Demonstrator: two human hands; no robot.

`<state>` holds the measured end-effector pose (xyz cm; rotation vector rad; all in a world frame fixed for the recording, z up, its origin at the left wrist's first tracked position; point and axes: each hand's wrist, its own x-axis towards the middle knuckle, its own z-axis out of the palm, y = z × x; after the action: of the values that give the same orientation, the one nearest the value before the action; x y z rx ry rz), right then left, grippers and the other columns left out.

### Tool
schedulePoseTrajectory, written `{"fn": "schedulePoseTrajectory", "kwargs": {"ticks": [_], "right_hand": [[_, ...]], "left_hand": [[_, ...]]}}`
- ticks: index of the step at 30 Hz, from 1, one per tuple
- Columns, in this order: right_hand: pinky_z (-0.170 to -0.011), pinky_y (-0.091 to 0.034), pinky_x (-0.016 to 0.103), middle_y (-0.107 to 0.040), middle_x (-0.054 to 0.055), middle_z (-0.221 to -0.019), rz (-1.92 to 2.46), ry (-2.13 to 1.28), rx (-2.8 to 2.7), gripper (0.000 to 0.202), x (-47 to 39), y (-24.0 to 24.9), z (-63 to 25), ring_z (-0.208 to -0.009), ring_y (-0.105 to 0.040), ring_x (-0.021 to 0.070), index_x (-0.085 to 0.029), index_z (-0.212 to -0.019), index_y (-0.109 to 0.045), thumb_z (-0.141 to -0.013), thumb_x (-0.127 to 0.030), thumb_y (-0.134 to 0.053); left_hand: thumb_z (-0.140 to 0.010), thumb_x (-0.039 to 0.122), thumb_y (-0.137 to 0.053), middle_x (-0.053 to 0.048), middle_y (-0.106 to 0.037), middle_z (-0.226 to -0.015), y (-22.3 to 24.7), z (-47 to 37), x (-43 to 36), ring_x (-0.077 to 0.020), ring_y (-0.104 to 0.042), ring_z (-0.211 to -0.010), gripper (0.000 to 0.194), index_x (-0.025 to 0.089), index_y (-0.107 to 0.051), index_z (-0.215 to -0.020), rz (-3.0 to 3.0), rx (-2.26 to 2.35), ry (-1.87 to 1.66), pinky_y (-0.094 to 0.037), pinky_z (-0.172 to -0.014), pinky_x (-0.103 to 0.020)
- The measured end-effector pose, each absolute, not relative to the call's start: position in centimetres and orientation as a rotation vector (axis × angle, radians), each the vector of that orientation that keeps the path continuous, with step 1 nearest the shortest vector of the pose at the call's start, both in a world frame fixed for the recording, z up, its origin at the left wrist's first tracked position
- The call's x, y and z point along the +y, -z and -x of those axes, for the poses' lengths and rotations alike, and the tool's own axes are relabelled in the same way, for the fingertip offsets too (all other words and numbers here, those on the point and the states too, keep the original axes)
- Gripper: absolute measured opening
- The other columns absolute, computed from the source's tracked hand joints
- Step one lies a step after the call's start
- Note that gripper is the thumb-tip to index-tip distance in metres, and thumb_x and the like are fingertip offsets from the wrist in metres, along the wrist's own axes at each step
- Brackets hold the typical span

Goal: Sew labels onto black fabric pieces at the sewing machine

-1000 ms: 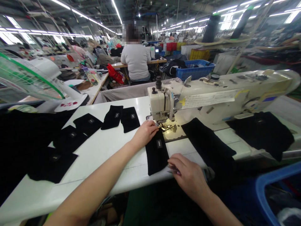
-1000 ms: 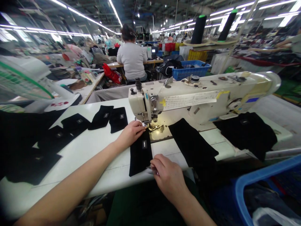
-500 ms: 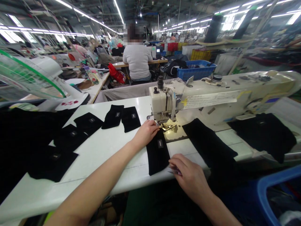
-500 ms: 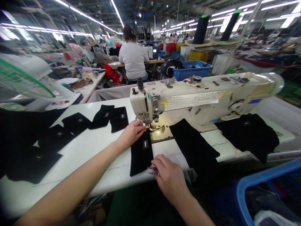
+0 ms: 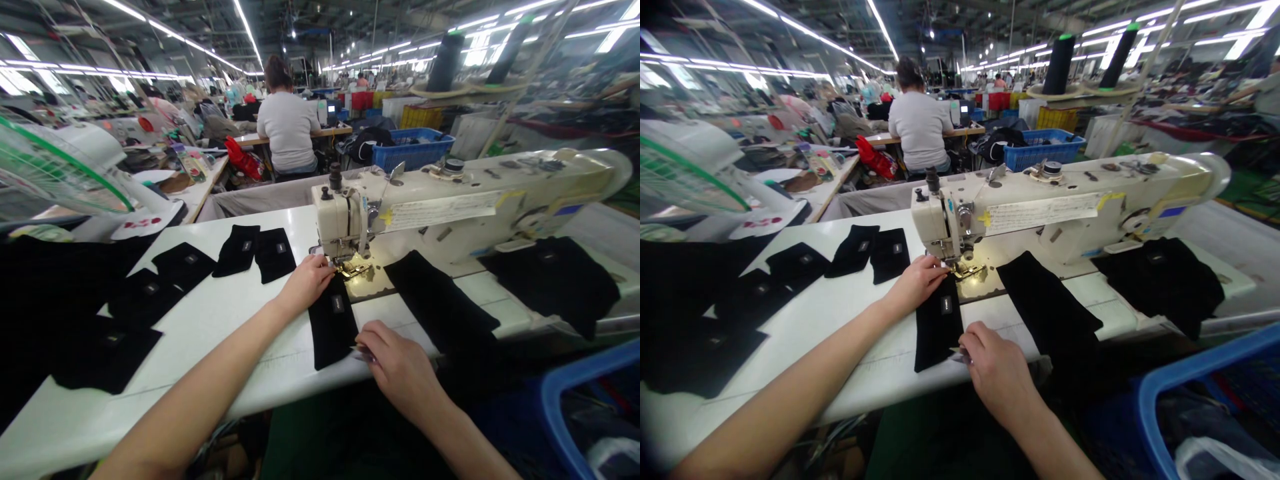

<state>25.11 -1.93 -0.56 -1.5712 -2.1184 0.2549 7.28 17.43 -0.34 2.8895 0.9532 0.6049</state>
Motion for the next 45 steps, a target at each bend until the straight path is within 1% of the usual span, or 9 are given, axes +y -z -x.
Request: {"fn": "schedulePoseTrajectory", "kwargs": {"ticks": [4,6,10,14,17,27,37,42,45], "right_hand": [[-0.059,-0.042,0.027,-0.067,0.005,-0.099,1.578,-0.219,-2.133,0.032,-2.4,0.7,-25.3,-0.077,-0.064,0.0172,-0.021,-0.106,-0.066,-0.081,-0.004,-0.056],[-0.058,-0.041,0.027,-0.066,0.004,-0.095,1.578,-0.205,-2.162,0.039,-2.8,1.0,-25.5,-0.073,-0.063,0.0171,-0.021,-0.114,-0.066,-0.08,-0.005,-0.057],[-0.056,-0.04,0.029,-0.064,0.003,-0.085,1.56,-0.158,-2.214,0.043,-3.3,1.5,-25.9,-0.067,-0.06,0.0177,-0.02,-0.123,-0.065,-0.082,-0.008,-0.059],[-0.057,-0.039,0.029,-0.063,0.002,-0.083,1.555,-0.157,-2.237,0.044,-3.3,1.5,-26.1,-0.068,-0.059,0.0173,-0.02,-0.123,-0.066,-0.081,-0.008,-0.061],[-0.058,-0.038,0.029,-0.063,0.002,-0.084,1.57,-0.162,-2.234,0.043,-2.8,1.1,-26.0,-0.07,-0.059,0.0176,-0.021,-0.119,-0.067,-0.079,-0.007,-0.062],[-0.062,-0.038,0.027,-0.064,0.001,-0.083,1.61,-0.187,-2.189,0.024,-0.3,0.5,-25.7,-0.075,-0.061,0.0169,-0.022,-0.102,-0.07,-0.081,-0.012,-0.064],[-0.066,-0.042,0.027,-0.07,0.003,-0.087,1.693,-0.169,-2.192,0.022,2.5,0.3,-25.5,-0.081,-0.065,0.0186,-0.022,-0.104,-0.072,-0.085,-0.014,-0.062],[-0.068,-0.043,0.028,-0.071,0.003,-0.092,1.727,-0.171,-2.196,0.027,3.9,0.0,-25.4,-0.084,-0.066,0.0192,-0.023,-0.112,-0.071,-0.088,-0.015,-0.06],[-0.066,-0.042,0.028,-0.071,0.003,-0.089,1.742,-0.165,-2.198,0.028,4.6,-0.1,-25.4,-0.082,-0.066,0.0195,-0.023,-0.112,-0.072,-0.089,-0.016,-0.059]], "left_hand": [[-0.096,0.012,-0.049,-0.014,-0.062,-0.108,-0.7,-7.0,15.1,-0.0254,-0.057,-0.097,0.028,0.012,-0.069,-0.115,-2.931,0.966,-0.506,-0.054,-0.087,-0.042],[-0.095,0.01,-0.048,-0.016,-0.062,-0.114,-1.5,-6.7,12.5,-0.0266,-0.058,-0.102,0.028,0.011,-0.068,-0.114,-2.932,0.871,-0.488,-0.055,-0.088,-0.043],[-0.095,0.02,-0.053,-0.01,-0.065,-0.106,-2.6,-5.9,6.7,-0.0232,-0.061,-0.098,0.018,0.017,-0.069,-0.104,-2.825,0.534,-0.366,-0.057,-0.085,-0.038],[-0.096,0.021,-0.051,-0.013,-0.066,-0.107,-2.2,-5.2,4.4,-0.0257,-0.062,-0.107,0.025,0.015,-0.063,-0.118,-2.839,0.49,-0.369,-0.059,-0.087,-0.039],[-0.098,0.023,-0.05,-0.013,-0.067,-0.108,-1.8,-5.2,4.9,-0.026,-0.062,-0.108,0.026,0.014,-0.062,-0.119,-2.872,0.475,-0.41,-0.059,-0.088,-0.039],[-0.098,0.027,-0.05,-0.012,-0.067,-0.102,-2.4,-5.6,6.5,-0.0243,-0.064,-0.103,0.024,0.017,-0.066,-0.113,-2.848,0.497,-0.442,-0.059,-0.087,-0.037],[-0.099,0.027,-0.05,-0.013,-0.067,-0.112,-1.8,-5.6,9.4,-0.0256,-0.061,-0.109,0.027,0.014,-0.066,-0.117,-2.875,0.516,-0.419,-0.057,-0.093,-0.039],[-0.099,0.025,-0.05,-0.013,-0.067,-0.113,-1.8,-5.6,11.0,-0.0246,-0.062,-0.108,0.027,0.014,-0.067,-0.116,-2.871,0.525,-0.443,-0.057,-0.092,-0.04],[-0.099,0.025,-0.049,-0.013,-0.067,-0.113,-1.7,-5.6,11.9,-0.024,-0.063,-0.107,0.028,0.014,-0.068,-0.116,-2.876,0.522,-0.444,-0.057,-0.092,-0.04]]}}
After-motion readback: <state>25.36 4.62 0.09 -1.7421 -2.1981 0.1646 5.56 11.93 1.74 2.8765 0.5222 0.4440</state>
